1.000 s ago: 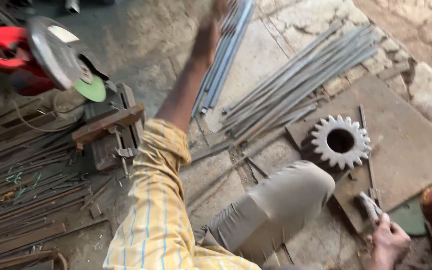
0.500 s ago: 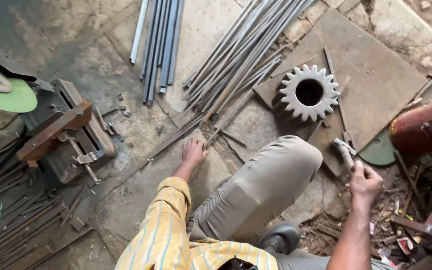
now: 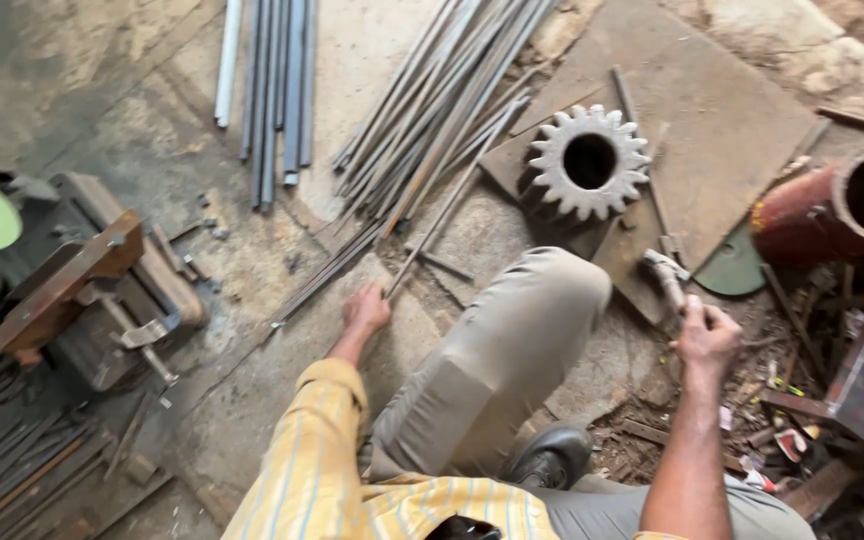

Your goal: The person holds a metal rod against a large gear and hammers the end of the rod, repeating this action with several metal rods and occasionally picking up or putting down a wooden piece.

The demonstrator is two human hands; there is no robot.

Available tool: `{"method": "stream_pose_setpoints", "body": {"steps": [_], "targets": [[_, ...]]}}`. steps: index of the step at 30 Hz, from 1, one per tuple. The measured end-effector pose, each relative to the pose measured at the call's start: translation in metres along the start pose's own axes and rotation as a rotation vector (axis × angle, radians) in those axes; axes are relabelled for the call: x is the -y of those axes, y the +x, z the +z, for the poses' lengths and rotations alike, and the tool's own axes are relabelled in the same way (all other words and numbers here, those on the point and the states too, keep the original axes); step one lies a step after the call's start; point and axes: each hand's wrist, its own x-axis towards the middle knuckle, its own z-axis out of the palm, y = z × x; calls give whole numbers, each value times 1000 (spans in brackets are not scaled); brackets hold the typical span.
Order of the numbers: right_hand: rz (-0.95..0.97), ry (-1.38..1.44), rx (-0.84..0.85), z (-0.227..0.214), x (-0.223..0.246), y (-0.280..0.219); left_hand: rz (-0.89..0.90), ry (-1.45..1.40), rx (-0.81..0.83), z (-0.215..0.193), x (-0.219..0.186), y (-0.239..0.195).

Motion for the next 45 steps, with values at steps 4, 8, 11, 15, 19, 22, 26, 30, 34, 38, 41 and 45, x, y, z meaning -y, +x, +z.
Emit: {"method": "stream_pose_setpoints", "body": {"steps": [4, 8, 11, 15, 19, 22, 26, 30, 34, 38, 41, 45], "targets": [[33, 24, 5, 7, -8, 6, 13, -115, -48, 3, 7, -9], [-47, 68, 195, 1, -13, 6, -17, -106, -92, 8, 6, -9], [210, -51, 396, 8, -12, -2, 132, -112, -358, -1, -7, -6], [220, -132, 551, 36, -22, -14, 273, -390, -391, -87, -85, 27], [118, -411, 653, 82, -56, -31, 655, -741, -501, -210, -247, 24], [-94, -699, 809, 115, -84, -42, 928, -806, -473, -255, -364, -18], [-91, -745, 977, 135, -101, -59, 1025, -1005, -398, -239, -467, -44], [-8, -759, 756, 162, -87, -95, 843, -885, -293, -190, -488, -29], [221, -617, 631, 175, -70, -134, 947, -778, -316, -173, -500, -24], [348, -491, 599, 170, -64, -137, 955, -782, -263, -180, -494, -23], [435, -272, 706, 163, -61, -127, 893, -824, -207, -188, -490, -21], [539, -121, 694, 167, -62, -126, 838, -873, -155, -192, -484, -16]]}}
